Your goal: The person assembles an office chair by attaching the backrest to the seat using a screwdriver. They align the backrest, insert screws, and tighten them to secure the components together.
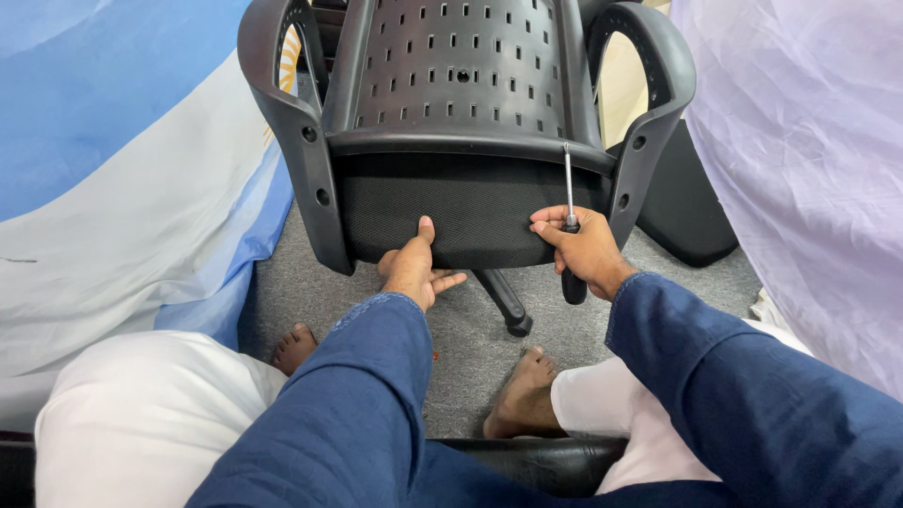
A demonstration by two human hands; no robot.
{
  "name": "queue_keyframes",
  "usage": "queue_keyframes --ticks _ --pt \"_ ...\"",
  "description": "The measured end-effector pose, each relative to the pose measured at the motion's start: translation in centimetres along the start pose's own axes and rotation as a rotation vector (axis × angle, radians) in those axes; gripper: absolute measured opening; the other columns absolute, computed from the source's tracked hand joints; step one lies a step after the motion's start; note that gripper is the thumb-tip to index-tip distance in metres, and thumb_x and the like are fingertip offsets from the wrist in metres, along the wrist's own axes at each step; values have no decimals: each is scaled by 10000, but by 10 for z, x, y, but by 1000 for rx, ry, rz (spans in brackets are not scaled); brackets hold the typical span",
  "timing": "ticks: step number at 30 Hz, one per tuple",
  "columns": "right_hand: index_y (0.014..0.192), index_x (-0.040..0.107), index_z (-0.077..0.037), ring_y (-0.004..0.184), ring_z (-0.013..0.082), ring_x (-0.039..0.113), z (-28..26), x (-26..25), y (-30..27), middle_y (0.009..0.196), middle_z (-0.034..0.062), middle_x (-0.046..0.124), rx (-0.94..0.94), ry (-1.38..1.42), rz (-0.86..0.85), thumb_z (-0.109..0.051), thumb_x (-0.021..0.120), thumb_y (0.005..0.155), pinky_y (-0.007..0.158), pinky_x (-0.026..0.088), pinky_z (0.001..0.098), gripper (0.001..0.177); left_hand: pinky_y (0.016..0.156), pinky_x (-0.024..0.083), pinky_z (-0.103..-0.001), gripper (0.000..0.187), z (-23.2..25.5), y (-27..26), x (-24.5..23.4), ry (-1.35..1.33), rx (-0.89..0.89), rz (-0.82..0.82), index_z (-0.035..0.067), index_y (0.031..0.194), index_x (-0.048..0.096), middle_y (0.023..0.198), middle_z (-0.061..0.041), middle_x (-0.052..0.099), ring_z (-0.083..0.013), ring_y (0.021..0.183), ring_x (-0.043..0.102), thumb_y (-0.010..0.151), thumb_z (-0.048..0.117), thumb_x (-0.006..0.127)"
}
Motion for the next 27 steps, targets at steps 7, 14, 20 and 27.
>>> queue_keyframes --ticks 7,14,20,27 --pt "1086 712 -22 428 54 489 -1 1 1 817 13 696 6 -5 -1 -113 711 929 405 424 224 182 824 612 -521 664 0 2 -1 -3 -23 -12 -143 1359 424 1342 -382 567 -522 1201 631 950 333 639" --pt "1088 710 -20 422 67 484 -7 3 -9 780 22 675 42 -1 6 -109 707 929 397 409 235 182 836 625 -493 657 3 -1 -4 28 -58 9 -152 1379 389 1333 -419 536 -553 1134 657 975 308 629" --pt "1095 724 -24 419 67 476 -41 2 -30 753 7 665 110 -17 -33 -103 710 918 397 395 228 195 839 639 -485 664 13 -23 -10 48 -60 49 -160 1375 413 1334 -403 550 -529 1154 659 969 319 629" --pt "1094 734 -33 427 60 461 -74 -9 -66 744 3 644 165 -29 -72 -111 709 916 402 395 233 196 796 661 -537 746 28 -89 2 88 -97 169 -152 1448 371 1434 -407 423 -588 1237 545 960 341 643"
Point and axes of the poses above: each hand's wrist, its own y-axis towards the middle knuckle, its own x-axis out of the palm, z = x × y, the point moved 1 cm from there along y, towards the middle knuckle
